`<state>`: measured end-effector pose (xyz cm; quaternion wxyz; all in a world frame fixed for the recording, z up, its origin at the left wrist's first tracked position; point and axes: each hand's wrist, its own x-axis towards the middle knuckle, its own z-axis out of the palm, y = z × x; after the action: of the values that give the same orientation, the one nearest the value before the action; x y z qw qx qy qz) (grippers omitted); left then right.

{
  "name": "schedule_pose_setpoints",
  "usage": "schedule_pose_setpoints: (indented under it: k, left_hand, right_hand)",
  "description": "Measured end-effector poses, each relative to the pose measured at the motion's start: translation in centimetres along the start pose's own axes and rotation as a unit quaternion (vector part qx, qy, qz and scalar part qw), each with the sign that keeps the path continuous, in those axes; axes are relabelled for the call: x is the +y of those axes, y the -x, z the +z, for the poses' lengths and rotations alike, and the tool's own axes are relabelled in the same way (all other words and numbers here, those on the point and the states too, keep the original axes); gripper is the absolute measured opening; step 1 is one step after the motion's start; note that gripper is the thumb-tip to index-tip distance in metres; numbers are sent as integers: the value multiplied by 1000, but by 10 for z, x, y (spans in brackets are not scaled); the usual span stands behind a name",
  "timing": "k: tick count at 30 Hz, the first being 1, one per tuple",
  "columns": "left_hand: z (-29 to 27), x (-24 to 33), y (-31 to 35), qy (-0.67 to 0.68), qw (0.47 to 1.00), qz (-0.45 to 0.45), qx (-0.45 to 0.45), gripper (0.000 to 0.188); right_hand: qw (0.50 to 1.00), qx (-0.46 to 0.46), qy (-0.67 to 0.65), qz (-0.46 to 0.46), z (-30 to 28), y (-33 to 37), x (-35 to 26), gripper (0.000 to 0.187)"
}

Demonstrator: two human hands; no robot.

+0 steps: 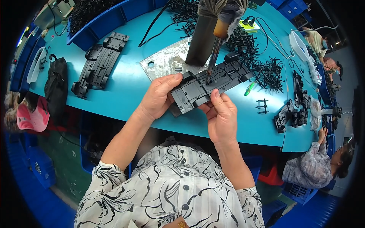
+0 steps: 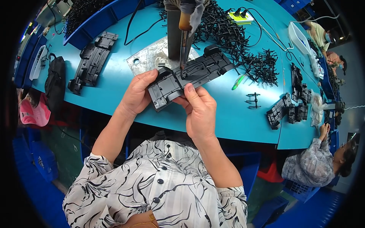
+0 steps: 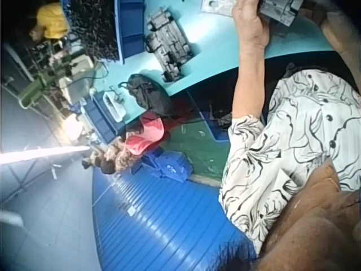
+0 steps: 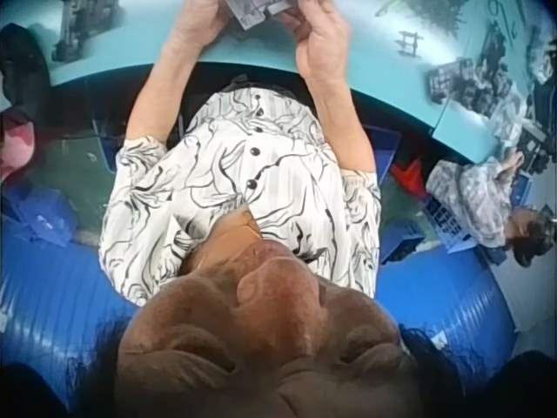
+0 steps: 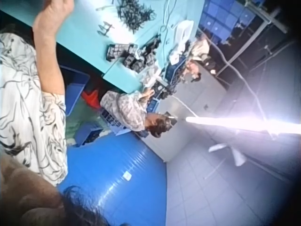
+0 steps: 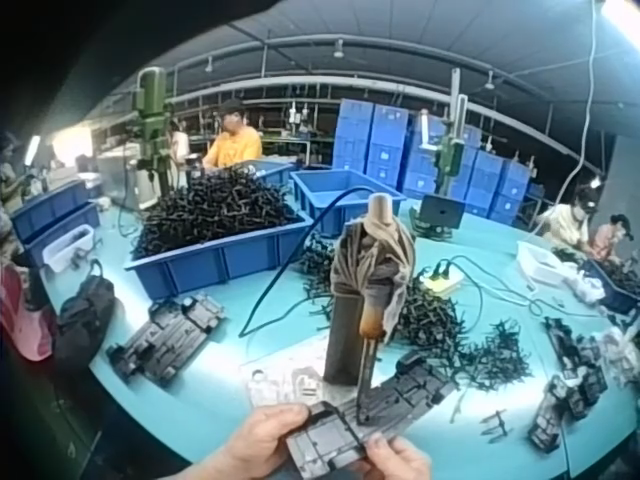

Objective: Assembling a toy truck chassis by attaching plastic components using an electric screwdriver.

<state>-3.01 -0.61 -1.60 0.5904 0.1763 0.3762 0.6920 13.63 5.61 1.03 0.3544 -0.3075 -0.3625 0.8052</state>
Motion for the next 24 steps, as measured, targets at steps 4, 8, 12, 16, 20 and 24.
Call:
schedule_pose_setpoints:
  k: [4,8,12,16,20,24]
  left_hand:
    - [0,0,-1,7,1000,-5,3,36]
    - [1,-1,-2,9,1000,5,5,36]
    - [-1,0,-2,13,1000,-6,4,35]
    - [0,0,-1,14,1000,-12,5,35]
    - [-2,-1,-2,10,1000,-11,0,35]
    - [-3,-1,-2,10,1000,-17,-5,36]
  right_hand:
    - [1000,-8,1,11,-1,0,-1,27]
    - [1000,0,-1,-8,4,0,-2,27]
    - [1000,-3,5,-8,5,0,-2,27]
    - [1000,-2,14,-16,4,0,0,26]
    - [999,-6,23,-26,3,0,0,26]
    - [999,-5,28,-26,3,0,0,26]
